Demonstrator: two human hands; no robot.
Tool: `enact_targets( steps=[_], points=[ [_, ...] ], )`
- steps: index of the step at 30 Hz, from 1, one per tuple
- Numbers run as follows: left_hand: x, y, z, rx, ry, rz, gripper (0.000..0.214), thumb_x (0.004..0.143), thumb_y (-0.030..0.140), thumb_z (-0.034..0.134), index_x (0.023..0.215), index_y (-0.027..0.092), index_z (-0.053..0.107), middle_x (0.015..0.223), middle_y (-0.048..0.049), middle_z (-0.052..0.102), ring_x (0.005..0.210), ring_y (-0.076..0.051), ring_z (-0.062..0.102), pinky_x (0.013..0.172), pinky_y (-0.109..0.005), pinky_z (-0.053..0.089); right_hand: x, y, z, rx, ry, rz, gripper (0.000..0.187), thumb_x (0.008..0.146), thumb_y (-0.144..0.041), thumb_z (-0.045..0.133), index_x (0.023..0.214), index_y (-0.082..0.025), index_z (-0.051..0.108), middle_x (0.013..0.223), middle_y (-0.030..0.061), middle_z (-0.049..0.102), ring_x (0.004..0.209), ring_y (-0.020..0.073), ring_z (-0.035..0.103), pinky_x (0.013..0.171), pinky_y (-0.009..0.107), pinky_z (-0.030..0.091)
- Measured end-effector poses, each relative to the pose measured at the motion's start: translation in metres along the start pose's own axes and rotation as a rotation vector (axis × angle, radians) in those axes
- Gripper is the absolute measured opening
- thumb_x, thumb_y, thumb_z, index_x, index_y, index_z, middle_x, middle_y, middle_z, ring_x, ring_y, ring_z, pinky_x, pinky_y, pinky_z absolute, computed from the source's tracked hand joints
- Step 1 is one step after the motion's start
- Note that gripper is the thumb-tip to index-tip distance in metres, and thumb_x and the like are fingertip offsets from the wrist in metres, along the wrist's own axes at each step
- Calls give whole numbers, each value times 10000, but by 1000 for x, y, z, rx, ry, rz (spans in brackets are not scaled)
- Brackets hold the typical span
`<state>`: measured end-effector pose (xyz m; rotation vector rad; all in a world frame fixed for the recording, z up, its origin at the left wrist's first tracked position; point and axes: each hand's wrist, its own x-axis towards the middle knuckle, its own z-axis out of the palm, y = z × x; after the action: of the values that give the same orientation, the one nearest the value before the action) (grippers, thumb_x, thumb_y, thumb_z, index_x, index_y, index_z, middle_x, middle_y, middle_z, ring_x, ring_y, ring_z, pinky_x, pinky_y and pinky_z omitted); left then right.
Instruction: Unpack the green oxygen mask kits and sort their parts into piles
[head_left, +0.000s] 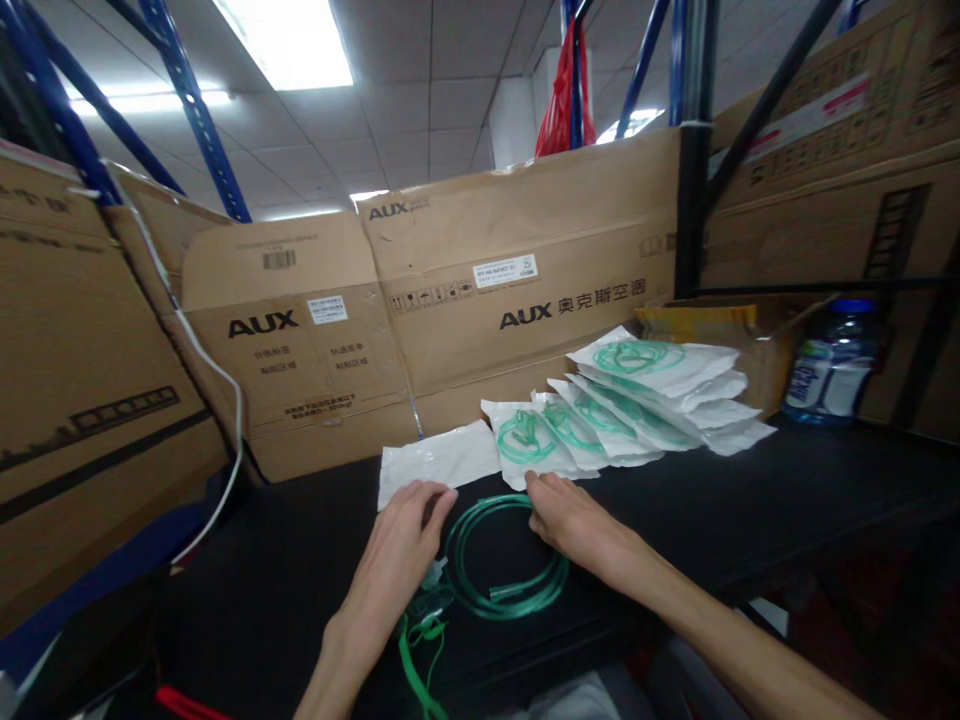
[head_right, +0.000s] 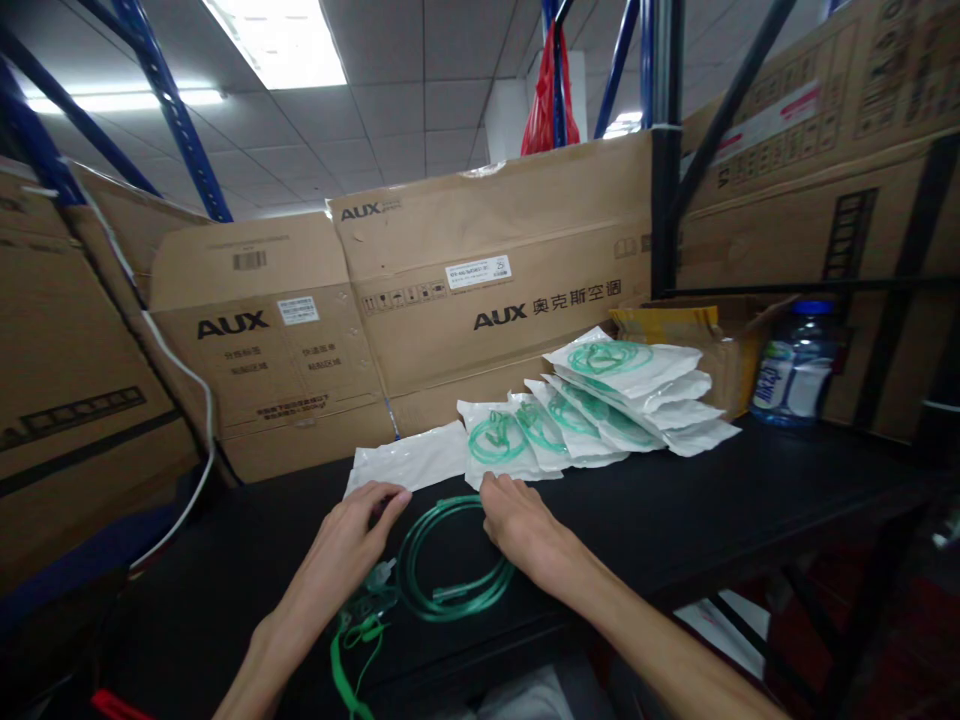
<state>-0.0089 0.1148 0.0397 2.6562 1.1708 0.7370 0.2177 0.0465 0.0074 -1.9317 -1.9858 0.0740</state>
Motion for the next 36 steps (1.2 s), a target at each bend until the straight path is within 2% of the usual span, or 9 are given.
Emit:
enact_targets(
  steps=[6,10,14,19,22,24,28,32,36],
  points=[
    [30,43,9,45,-108,267,397,952,389,600,1307,211,602,1323,-107,645,1281,-294,538,1114,-426,384,0,10,5,54,126,-94,420,881,-64,504,1299,-102,505,1190,177,604,1101,279,592,933,395,467],
    [48,54,12,88,-131,362,343,1007,310,497,1310,187,602,1243,-130,682,1205,-290,591,1053,-426,440,9,12,-10,97,265,-146,389,926,-74,446,1311,-123,474,1316,200,504,1233,284,507,1016,443,430],
    [55,51,4,114,-94,356,372,1022,291,453,1347,163,581,1151,-161,702,1108,-319,647,989,-456,475,15,-1,-38,148,354,-210,239,945,-93,430,1143,-161,545,1145,122,545,1084,240,558,957,399,464],
    [51,41,-7,88,-15,316,344,1021,278,433,1284,196,639,1152,-121,705,1081,-286,665,980,-391,475,17,-22,-51,248,419,-257,263,929,-65,454,1134,-169,582,1147,112,597,1077,232,585,949,380,458],
    [47,30,-6,57,10,281,325,1002,263,452,1224,206,683,1083,-98,722,1010,-261,681,943,-353,481,17,-20,-45,356,446,-225,247,905,-69,496,1098,-175,607,1063,88,667,1016,223,632,911,357,469],
    [44,22,-4,30,16,246,309,985,256,473,1168,196,714,1031,-94,739,942,-251,692,904,-341,490,16,-15,-38,443,445,-184,173,918,-115,504,1029,-188,615,873,35,687,808,190,670,788,314,495],
    [38,12,-2,-48,16,175,289,962,283,504,1098,193,742,991,-78,766,838,-229,697,826,-318,507,10,-11,-23,611,448,-93,112,990,-261,449,963,-214,548,557,-65,554,517,155,604,601,266,469],
    [34,10,-4,-146,13,125,288,955,350,517,1040,190,742,1011,-72,760,878,-228,698,816,-298,515,5,-16,-8,734,468,-70,98,1015,-328,407,1016,-238,448,596,-77,536,555,151,604,624,267,473],
    [31,8,-6,-253,-5,68,333,956,451,513,1025,188,706,968,-50,745,682,-180,696,742,-287,527,2,-17,3,802,457,-72,146,1025,-387,406,1028,-242,425,700,-48,566,655,158,614,698,296,482]
  ],
)
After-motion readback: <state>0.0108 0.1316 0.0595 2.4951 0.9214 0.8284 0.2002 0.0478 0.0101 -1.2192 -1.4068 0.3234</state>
